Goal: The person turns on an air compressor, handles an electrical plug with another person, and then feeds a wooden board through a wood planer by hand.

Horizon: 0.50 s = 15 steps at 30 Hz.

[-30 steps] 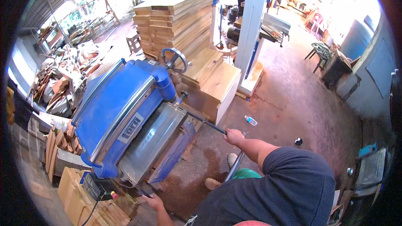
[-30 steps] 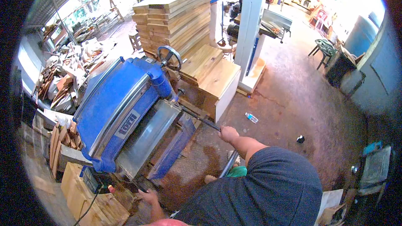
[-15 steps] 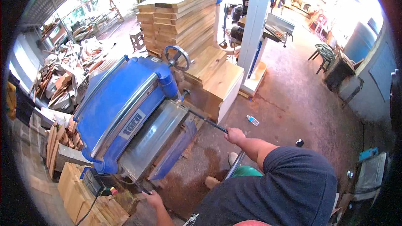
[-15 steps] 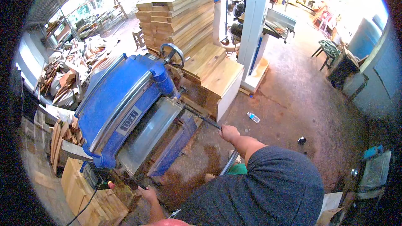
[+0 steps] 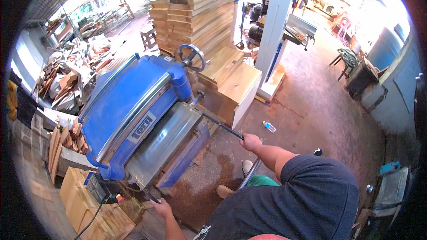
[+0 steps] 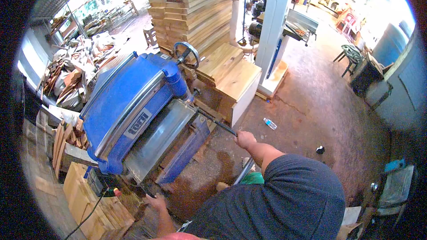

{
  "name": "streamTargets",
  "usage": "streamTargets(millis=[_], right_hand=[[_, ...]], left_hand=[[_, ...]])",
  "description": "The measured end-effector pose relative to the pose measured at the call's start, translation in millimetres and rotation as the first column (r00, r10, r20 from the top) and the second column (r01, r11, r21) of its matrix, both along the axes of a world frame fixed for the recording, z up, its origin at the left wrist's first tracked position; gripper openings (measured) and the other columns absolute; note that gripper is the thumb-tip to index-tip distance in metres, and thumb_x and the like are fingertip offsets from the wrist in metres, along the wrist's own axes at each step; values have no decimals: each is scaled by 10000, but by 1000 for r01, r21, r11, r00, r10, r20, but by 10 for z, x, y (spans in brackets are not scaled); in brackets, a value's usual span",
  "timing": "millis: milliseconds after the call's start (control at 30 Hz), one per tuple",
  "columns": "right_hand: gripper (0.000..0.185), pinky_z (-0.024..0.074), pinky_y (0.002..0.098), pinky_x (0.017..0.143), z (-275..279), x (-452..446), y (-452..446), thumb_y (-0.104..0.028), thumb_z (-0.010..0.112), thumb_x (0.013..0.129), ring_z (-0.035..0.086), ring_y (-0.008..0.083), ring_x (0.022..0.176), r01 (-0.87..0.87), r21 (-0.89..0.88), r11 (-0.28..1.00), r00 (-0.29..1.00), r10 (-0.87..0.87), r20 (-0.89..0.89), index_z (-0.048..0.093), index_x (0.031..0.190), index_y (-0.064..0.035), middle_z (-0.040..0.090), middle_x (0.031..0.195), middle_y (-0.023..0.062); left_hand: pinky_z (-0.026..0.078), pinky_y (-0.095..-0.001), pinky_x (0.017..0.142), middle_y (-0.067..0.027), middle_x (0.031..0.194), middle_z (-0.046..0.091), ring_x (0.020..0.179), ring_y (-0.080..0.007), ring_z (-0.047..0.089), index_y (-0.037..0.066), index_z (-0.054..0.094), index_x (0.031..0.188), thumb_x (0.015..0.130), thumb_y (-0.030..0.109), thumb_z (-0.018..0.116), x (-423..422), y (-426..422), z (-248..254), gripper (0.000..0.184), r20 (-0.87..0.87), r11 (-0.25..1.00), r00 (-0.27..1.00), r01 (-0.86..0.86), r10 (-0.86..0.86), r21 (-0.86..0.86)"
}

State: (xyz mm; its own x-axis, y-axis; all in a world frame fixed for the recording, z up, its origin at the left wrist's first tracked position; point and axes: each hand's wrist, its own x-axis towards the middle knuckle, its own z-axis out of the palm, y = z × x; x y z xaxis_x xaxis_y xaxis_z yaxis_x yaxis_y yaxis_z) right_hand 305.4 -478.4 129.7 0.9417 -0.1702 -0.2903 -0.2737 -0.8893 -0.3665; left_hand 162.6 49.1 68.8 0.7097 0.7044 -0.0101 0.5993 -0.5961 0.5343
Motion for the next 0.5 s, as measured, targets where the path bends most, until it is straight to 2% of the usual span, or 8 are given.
streamTargets(millis=[133, 233, 333, 400, 500], right_hand=[[338, 486, 482, 818, 27, 1, 11, -368, 533, 846, 625, 387, 893, 1, -18, 1000, 1000, -1, -9, 627, 980, -72, 658, 925, 205], [333, 488, 483, 811, 38, -5, 17, -366, 542, 844, 627, 387, 887, 15, -17, 1000, 1000, -15, -8, 628, 976, -73, 659, 919, 206], [326, 490, 482, 805, -12, -2, 9, -363, 551, 840, 628, 386, 883, 7, -23, 1000, 1000, -7, 10, 631, 971, -76, 659, 916, 206], [340, 496, 487, 794, 14, -8, 4, -361, 537, 856, 632, 390, 868, -15, -20, 1000, 1000, 15, 10, 616, 970, -51, 657, 899, 215], [354, 501, 491, 784, 17, -11, -2, -357, 526, 870, 636, 396, 857, -41, -22, 999, 999, 41, 5, 601, 974, -27, 654, 887, 225]], left_hand=[[462, -481, 815, -288, 1149, 573, 999, -432, 584, -9, 307, 1390, 801, 204, 593, 9, -4, 19, 688, -26, 1000, 1000, -10, 10, -15], [457, -478, 835, -293, 1167, 561, 1019, -431, 576, -13, 309, 1389, 808, 196, 577, 52, -106, 206, 673, -48, 995, 998, -48, 44, -90], [451, -472, 853, -297, 1173, 555, 1039, -427, 569, -22, 306, 1389, 815, 168, 559, 38, -125, 231, 656, -100, 999, 994, -54, 53, -3], [438, -464, 883, -303, 1213, 528, 1079, -430, 545, -32, 299, 1390, 824, 146, 538, 41, -94, 185, 641, -28, 996, 999, -31, 29, -83], [422, -452, 910, -314, 1257, 492, 1115, -436, 519, -41, 286, 1395, 832, 130, 524, 46, -125, 251, 635, -15, 989, 999, -38, 36, -140]])
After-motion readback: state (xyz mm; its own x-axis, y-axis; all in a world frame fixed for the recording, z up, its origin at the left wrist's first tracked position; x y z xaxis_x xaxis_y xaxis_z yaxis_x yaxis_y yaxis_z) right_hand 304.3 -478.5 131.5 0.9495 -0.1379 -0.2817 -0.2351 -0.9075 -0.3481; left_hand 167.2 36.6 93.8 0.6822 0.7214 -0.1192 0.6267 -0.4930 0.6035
